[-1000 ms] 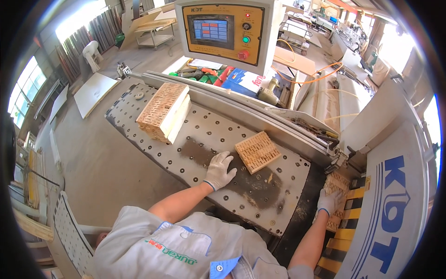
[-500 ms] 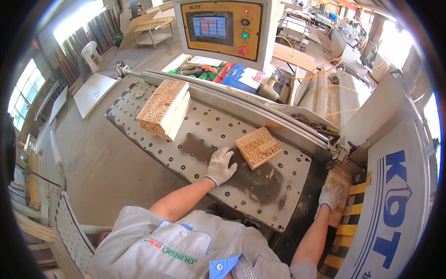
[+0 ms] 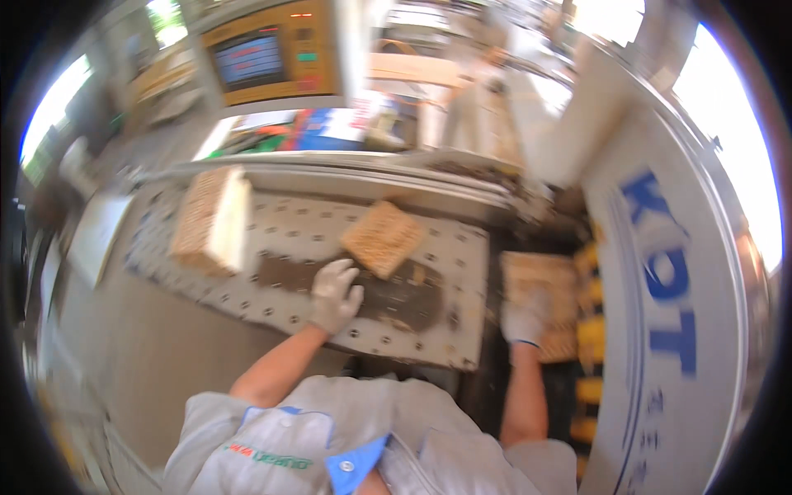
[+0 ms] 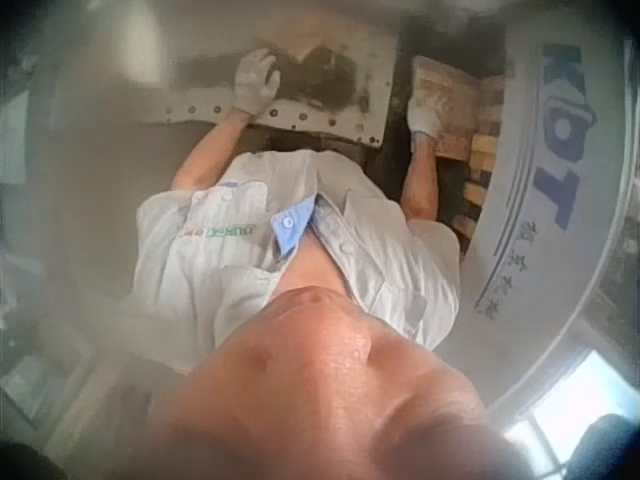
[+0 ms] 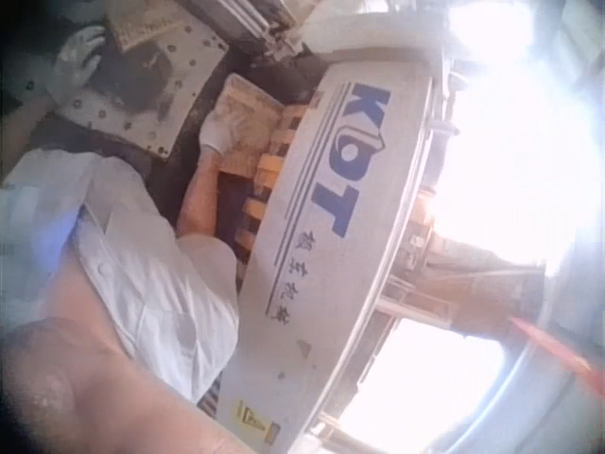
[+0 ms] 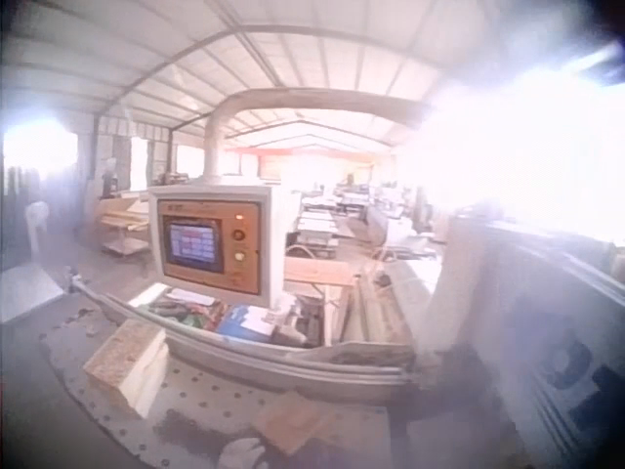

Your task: The person places wood panels into a large machine, operates a control panel with a touchscreen and buttons, and retrieves long wood beams from a stack to feed them into the machine.

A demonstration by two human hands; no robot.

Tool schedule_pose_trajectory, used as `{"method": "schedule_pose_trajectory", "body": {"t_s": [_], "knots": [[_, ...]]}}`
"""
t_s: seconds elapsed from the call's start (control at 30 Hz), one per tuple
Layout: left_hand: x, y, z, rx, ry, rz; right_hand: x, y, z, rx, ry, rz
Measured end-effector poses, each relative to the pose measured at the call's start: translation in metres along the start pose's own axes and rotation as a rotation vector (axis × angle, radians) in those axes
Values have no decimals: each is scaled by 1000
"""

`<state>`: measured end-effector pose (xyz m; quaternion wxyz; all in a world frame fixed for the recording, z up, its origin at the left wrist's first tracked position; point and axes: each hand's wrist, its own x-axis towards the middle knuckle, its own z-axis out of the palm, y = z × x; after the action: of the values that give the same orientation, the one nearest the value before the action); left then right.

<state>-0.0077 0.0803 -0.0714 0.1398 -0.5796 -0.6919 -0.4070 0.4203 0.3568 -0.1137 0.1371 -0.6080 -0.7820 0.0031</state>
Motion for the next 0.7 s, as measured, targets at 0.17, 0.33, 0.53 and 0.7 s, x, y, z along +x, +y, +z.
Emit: {"method": "schedule_pose_trajectory", "body": {"t_s": [0.17, 0.33, 0.53, 0.7], "knots": [[-13, 46, 31, -261, -145, 60, -112, -75, -99, 135, -116, -404], [-20, 95, 46, -162, -563, -48, -181, -31, -116, 116, 207, 322], [-28, 103, 36, -403, -516, -183, -210, -24, -79, 171, 62, 223], [-28, 83, 7, -789, -544, -706, -189, -90, -141, 1276, -74, 566]]}}
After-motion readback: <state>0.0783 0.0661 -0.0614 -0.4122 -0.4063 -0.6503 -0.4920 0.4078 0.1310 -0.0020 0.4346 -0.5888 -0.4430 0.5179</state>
